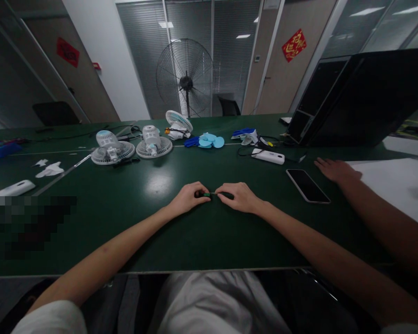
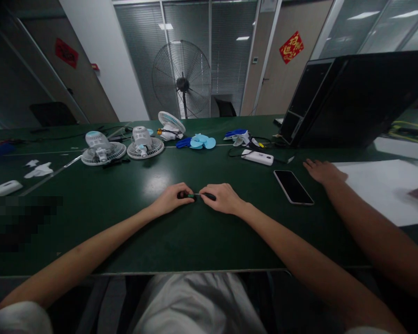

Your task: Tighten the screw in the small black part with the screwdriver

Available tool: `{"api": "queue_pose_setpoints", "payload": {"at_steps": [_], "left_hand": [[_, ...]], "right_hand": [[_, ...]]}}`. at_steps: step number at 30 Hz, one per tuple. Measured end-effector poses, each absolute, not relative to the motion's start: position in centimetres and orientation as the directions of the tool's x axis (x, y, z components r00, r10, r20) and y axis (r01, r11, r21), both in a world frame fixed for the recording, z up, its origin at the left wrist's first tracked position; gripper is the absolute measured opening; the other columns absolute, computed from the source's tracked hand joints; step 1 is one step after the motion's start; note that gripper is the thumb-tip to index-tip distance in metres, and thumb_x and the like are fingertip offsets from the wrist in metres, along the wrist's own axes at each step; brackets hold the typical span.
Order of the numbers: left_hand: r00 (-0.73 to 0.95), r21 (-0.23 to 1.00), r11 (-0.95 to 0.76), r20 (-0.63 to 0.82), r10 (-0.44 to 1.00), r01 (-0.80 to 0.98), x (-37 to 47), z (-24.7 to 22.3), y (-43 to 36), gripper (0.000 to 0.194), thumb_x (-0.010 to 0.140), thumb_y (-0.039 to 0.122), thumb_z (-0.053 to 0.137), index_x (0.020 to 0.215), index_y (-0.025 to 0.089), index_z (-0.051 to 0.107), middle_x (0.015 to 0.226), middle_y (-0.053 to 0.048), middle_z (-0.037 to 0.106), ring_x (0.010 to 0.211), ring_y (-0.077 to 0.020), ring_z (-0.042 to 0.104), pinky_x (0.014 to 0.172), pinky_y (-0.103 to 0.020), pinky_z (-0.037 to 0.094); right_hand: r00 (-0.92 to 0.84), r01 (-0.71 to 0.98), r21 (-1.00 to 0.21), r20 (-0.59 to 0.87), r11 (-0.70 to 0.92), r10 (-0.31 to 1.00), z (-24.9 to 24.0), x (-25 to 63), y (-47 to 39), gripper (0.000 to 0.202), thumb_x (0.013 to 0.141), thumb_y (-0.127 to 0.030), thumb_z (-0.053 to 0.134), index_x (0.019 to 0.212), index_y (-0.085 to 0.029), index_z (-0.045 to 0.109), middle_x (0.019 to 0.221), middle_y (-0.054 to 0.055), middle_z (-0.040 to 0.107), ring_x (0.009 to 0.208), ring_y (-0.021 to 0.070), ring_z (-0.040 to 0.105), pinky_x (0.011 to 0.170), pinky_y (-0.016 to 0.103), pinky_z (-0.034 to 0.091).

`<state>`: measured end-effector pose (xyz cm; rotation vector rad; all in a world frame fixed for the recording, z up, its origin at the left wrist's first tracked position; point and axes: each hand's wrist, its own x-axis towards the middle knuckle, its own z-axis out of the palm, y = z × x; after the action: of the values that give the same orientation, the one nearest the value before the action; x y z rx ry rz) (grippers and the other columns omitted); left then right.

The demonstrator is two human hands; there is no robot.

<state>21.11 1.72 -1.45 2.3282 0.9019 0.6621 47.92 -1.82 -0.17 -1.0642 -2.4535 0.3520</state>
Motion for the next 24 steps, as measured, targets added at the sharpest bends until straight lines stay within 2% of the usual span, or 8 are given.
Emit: {"api": "queue_pose_setpoints", "payload": {"at_steps": [5, 14, 17, 19, 22, 24], "left_hand": [[0.65, 0.651, -0.614, 0.235, 0.722, 0.446, 20.8, -1.3, 1.6, 0.024, 0.091, 0.043, 0.074, 0.103, 0.023, 0.077, 0.101, -0.006, 0.068, 0.084, -0.0199, 0.061, 0.075, -0.034, 0.049], [0.653, 0.647, -0.621, 0.243, 0.717, 0.442, 20.9, -1.2, 1.6, 0.024, 0.091, 0.043, 0.074, 0.104, 0.022, 0.077, 0.1, -0.006, 0.067, 0.086, -0.0201, 0.062, 0.076, -0.033, 0.049], [0.652, 0.652, -0.62, 0.246, 0.717, 0.437, 20.8, -1.4, 1.7, 0.026, 0.091, 0.046, 0.074, 0.103, 0.023, 0.077, 0.1, -0.006, 0.067, 0.086, -0.0205, 0.062, 0.076, -0.034, 0.049], [0.652, 0.654, -0.621, 0.25, 0.716, 0.432, 20.8, -1.6, 1.8, 0.027, 0.09, 0.047, 0.074, 0.104, 0.023, 0.077, 0.101, -0.006, 0.068, 0.086, -0.0207, 0.062, 0.076, -0.034, 0.049], [0.651, 0.656, -0.623, 0.256, 0.715, 0.427, 20.7, -1.9, 1.9, 0.027, 0.09, 0.046, 0.075, 0.104, 0.023, 0.076, 0.101, -0.006, 0.067, 0.086, -0.0202, 0.062, 0.076, -0.034, 0.049], [0.652, 0.656, -0.621, 0.251, 0.715, 0.429, 20.7, -1.8, 1.9, 0.026, 0.09, 0.045, 0.075, 0.103, 0.022, 0.076, 0.101, -0.005, 0.067, 0.086, -0.0199, 0.062, 0.077, -0.034, 0.049]], "right_hand": [[-0.621, 0.619, -0.375, 0.304, 0.69, 0.722, 0.1, 48.0, -1.9, 0.03, 0.103, -0.038, 0.055, 0.122, -0.027, 0.075, 0.102, 0.005, 0.075, 0.079, 0.0186, 0.066, 0.07, 0.031, 0.047], [-0.635, 0.623, -0.332, 0.314, 0.708, 0.706, 0.1, 48.0, -2.0, 0.029, 0.102, -0.037, 0.056, 0.118, -0.027, 0.078, 0.097, 0.005, 0.073, 0.074, 0.0173, 0.063, 0.066, 0.03, 0.042], [-0.63, 0.594, -0.385, 0.324, 0.707, 0.706, 0.3, 47.4, -2.0, 0.028, 0.101, -0.037, 0.058, 0.117, -0.027, 0.079, 0.096, 0.005, 0.073, 0.073, 0.0172, 0.062, 0.065, 0.03, 0.043], [-0.588, 0.54, -0.464, 0.388, 0.702, 0.709, 0.8, 46.6, -2.2, 0.03, 0.102, -0.037, 0.056, 0.118, -0.027, 0.079, 0.097, 0.006, 0.074, 0.077, 0.0185, 0.064, 0.069, 0.031, 0.046], [-0.41, 0.454, -0.591, 0.526, 0.667, 0.745, 1.8, 45.3, -2.6, 0.033, 0.105, -0.037, 0.051, 0.122, -0.025, 0.077, 0.101, 0.008, 0.075, 0.086, 0.0213, 0.067, 0.079, 0.035, 0.052], [-0.338, 0.448, -0.619, 0.55, 0.645, 0.763, 2.1, 45.1, -2.8, 0.033, 0.105, -0.039, 0.052, 0.122, -0.024, 0.077, 0.103, 0.008, 0.076, 0.089, 0.0227, 0.068, 0.082, 0.037, 0.053]]}}
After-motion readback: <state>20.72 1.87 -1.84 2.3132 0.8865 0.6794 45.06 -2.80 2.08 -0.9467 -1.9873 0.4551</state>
